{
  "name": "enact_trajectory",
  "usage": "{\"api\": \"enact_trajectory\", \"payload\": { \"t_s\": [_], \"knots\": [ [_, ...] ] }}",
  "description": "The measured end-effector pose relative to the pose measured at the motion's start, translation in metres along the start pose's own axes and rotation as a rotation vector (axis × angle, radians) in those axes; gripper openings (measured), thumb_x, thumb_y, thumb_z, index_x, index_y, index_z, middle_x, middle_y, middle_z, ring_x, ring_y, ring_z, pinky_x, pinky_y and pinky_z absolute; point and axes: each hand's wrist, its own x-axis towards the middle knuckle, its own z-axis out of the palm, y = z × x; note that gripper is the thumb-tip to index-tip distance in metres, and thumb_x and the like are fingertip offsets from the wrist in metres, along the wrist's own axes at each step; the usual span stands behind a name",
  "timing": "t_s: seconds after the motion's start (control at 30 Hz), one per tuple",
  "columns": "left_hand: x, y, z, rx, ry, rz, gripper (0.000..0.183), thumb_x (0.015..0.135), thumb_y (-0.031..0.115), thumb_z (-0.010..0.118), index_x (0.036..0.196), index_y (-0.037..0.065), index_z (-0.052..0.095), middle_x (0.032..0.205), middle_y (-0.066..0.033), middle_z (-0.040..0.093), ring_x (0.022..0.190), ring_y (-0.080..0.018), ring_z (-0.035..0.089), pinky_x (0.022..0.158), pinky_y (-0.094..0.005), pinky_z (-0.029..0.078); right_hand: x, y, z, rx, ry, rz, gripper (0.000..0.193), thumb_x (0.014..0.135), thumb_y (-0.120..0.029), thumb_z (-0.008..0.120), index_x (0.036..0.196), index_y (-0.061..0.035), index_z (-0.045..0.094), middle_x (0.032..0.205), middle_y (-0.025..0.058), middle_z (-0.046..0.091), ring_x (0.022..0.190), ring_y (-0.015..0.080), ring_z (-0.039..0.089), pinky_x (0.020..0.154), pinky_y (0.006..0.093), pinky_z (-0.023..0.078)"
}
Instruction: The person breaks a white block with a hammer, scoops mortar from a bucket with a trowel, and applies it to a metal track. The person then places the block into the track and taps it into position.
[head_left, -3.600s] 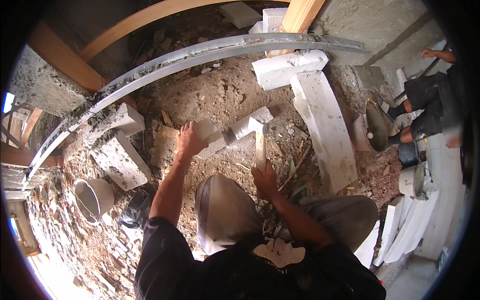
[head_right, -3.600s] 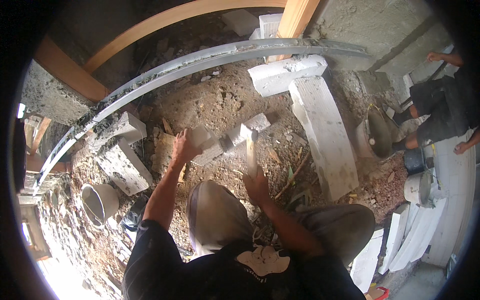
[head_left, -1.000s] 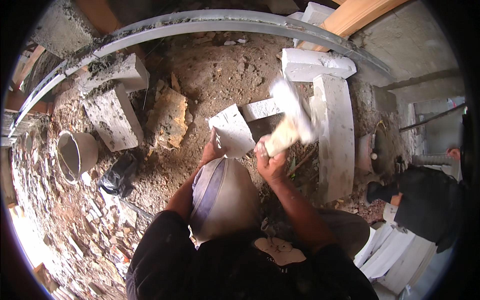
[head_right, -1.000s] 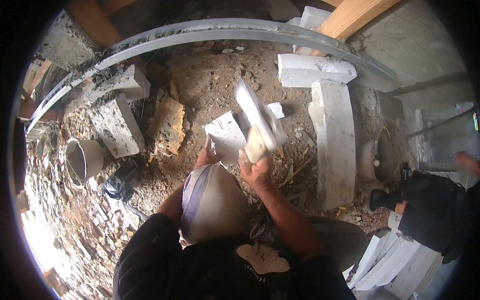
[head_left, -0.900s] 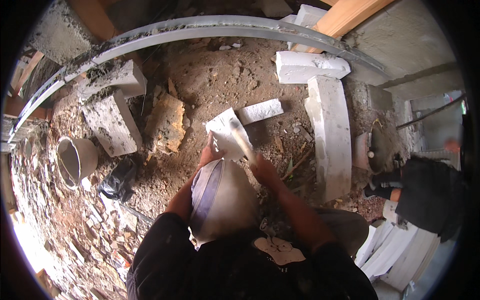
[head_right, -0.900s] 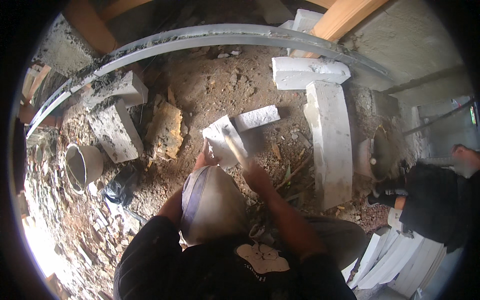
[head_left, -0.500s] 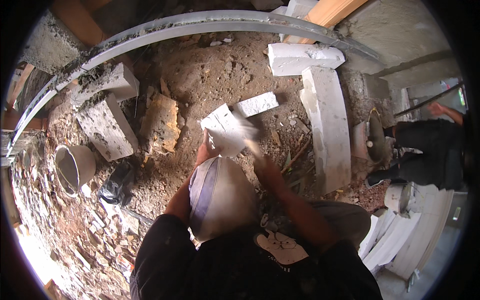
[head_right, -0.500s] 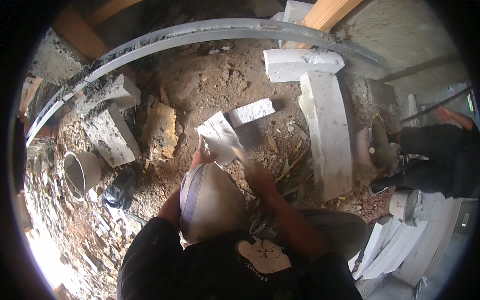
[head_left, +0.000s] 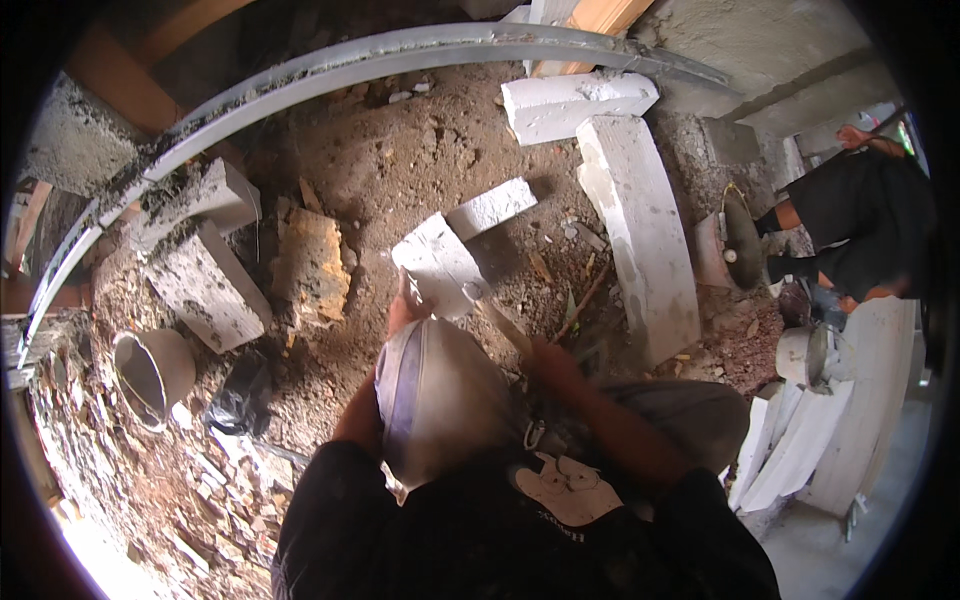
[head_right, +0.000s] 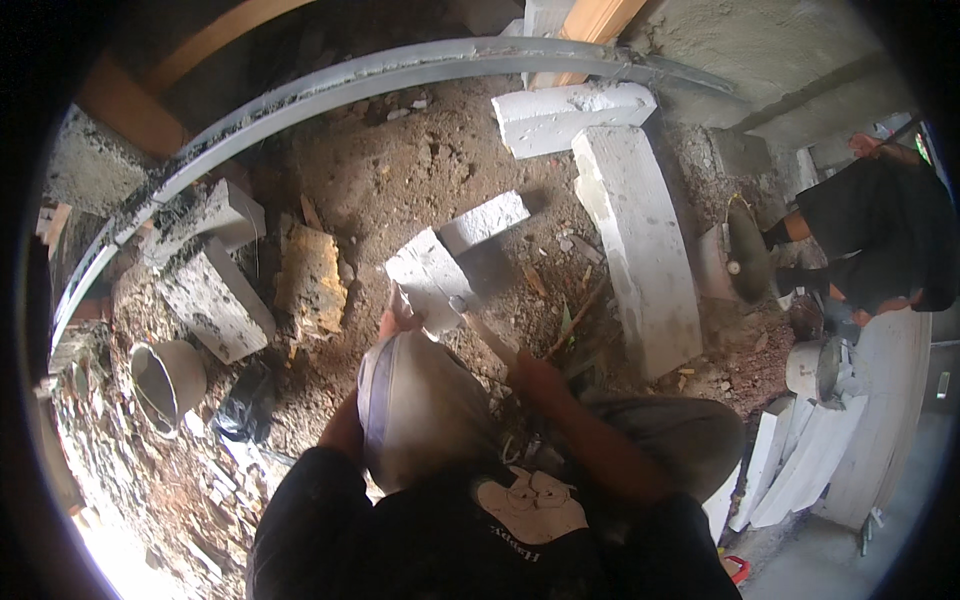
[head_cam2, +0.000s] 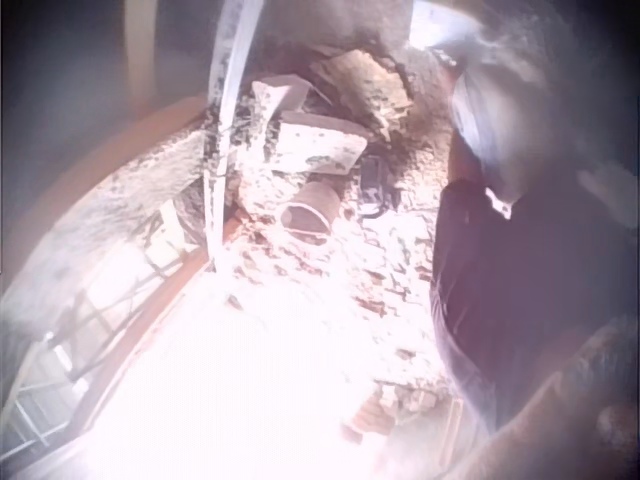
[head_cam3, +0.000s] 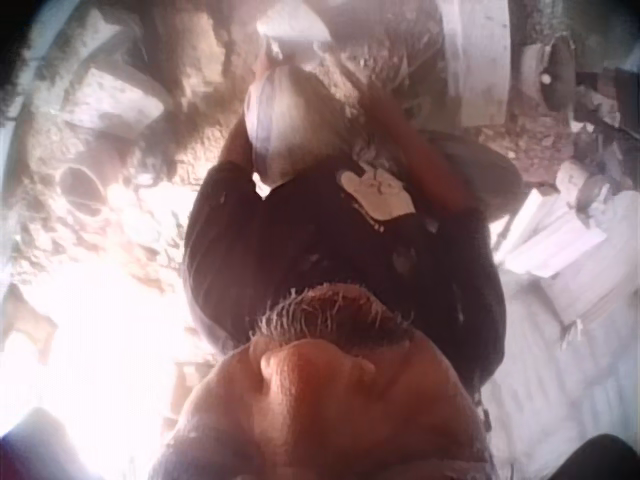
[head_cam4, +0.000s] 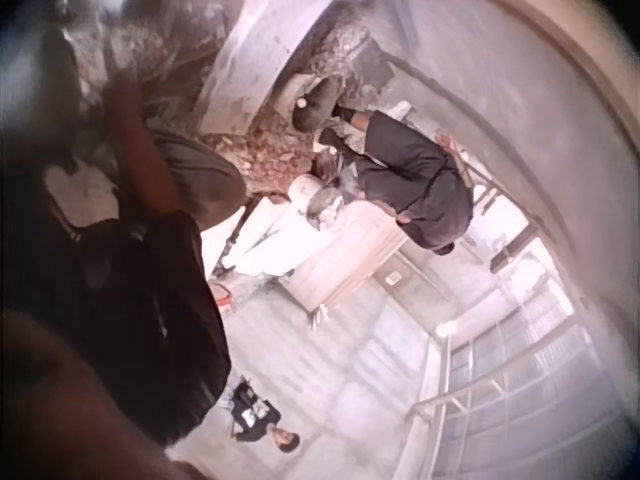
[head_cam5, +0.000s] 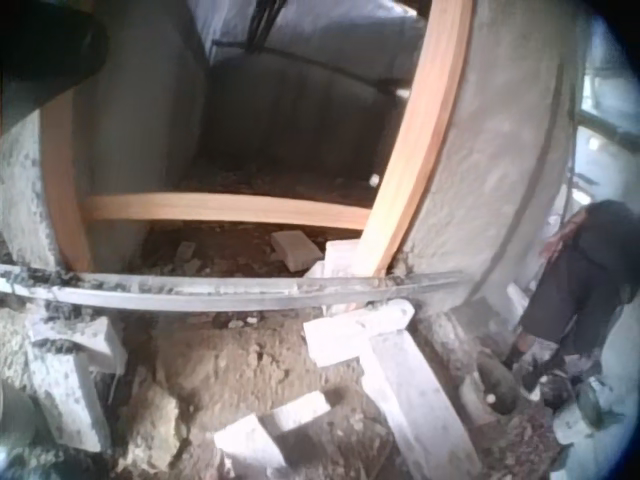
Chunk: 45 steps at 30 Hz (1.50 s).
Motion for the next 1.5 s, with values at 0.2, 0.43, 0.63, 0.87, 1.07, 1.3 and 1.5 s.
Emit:
{"api": "enact_trajectory", "payload": {
  "t_s": [0.2, 0.43, 0.63, 0.87, 1.07, 1.3, 1.5],
  "knots": [
    [0.0, 0.011, -0.006, -0.091, -0.038, -0.076, 0.1, 0.069, 0.015, 0.073, 0.146, 0.002, 0.01, 0.113, -0.0256, 0.06, 0.101, -0.0371, 0.062, 0.084, -0.0392, 0.049, -0.011, 0.0, -0.003, 0.361, 0.494, -0.396, 0.031, 0.087, -0.028, 0.059, 0.098, -0.001, 0.05, 0.078, 0.0236, 0.06, 0.072, 0.0428, 0.06, 0.064, 0.0493, 0.046],
    [0.006, 0.023, -0.011, 0.052, -0.009, -0.019, 0.1, 0.068, 0.015, 0.073, 0.146, 0.004, 0.012, 0.108, -0.0244, 0.063, 0.098, -0.0343, 0.063, 0.082, -0.0392, 0.05, -0.007, 0.006, 0.007, 0.049, -0.021, 0.026, 0.035, 0.086, -0.032, 0.058, 0.097, -0.0014, 0.046, 0.081, 0.0246, 0.061, 0.077, 0.0457, 0.06, 0.068, 0.0515, 0.047],
    [-0.002, 0.022, -0.009, 0.076, 0.024, 0.063, 0.096, 0.069, 0.015, 0.072, 0.145, 0.002, 0.016, 0.104, -0.0247, 0.064, 0.095, -0.0332, 0.065, 0.077, -0.0385, 0.052, 0.007, -0.017, -0.003, 0.375, 0.531, -0.47, 0.027, 0.082, -0.015, 0.065, 0.099, 0.001, 0.051, 0.076, 0.0209, 0.061, 0.069, 0.0376, 0.061, 0.062, 0.0419, 0.049],
    [0.005, 0.023, -0.011, 0.094, 0.002, 0.035, 0.095, 0.069, 0.017, 0.07, 0.146, 0.003, 0.016, 0.097, -0.0255, 0.065, 0.091, -0.0344, 0.065, 0.077, -0.0398, 0.051, 0.031, -0.03, 0.009, -0.021, 0.064, -0.103, 0.034, 0.085, -0.022, 0.06, 0.105, 0.0016, 0.048, 0.081, 0.0257, 0.06, 0.07, 0.042, 0.059, 0.062, 0.0464, 0.048],
    [0.007, 0.003, -0.003, -0.051, -0.015, 0.013, 0.096, 0.07, 0.018, 0.071, 0.146, 0.003, 0.015, 0.099, -0.0253, 0.065, 0.092, -0.0358, 0.064, 0.078, -0.0414, 0.051, 0.037, -0.041, 0.01, 0.436, 0.584, -0.539, 0.034, 0.081, -0.01, 0.064, 0.106, 0.0036, 0.046, 0.078, 0.0177, 0.06, 0.068, 0.033, 0.062, 0.061, 0.0416, 0.048],
    [0.012, 0.012, -0.007, 0.178, 0.046, 0.101, 0.099, 0.068, 0.017, 0.073, 0.146, 0.005, 0.013, 0.103, -0.0263, 0.063, 0.096, -0.0347, 0.064, 0.08, -0.0406, 0.051, 0.043, -0.036, 0.018, 0.048, 0.029, -0.05, 0.03, 0.088, -0.027, 0.051, 0.095, 0.0008, 0.045, 0.077, 0.0278, 0.058, 0.074, 0.0479, 0.059, 0.066, 0.0573, 0.045],
    [0.006, 0.008, -0.004, -0.088, -0.039, -0.044, 0.099, 0.069, 0.018, 0.074, 0.146, 0.004, 0.014, 0.108, -0.0256, 0.063, 0.101, -0.034, 0.063, 0.084, -0.0384, 0.051, 0.069, -0.049, 0.022, 0.412, 0.658, -0.492, 0.036, 0.086, -0.02, 0.063, 0.105, 0.0042, 0.044, 0.077, 0.019, 0.057, 0.066, 0.032, 0.059, 0.058, 0.0405, 0.048]
  ]
}}
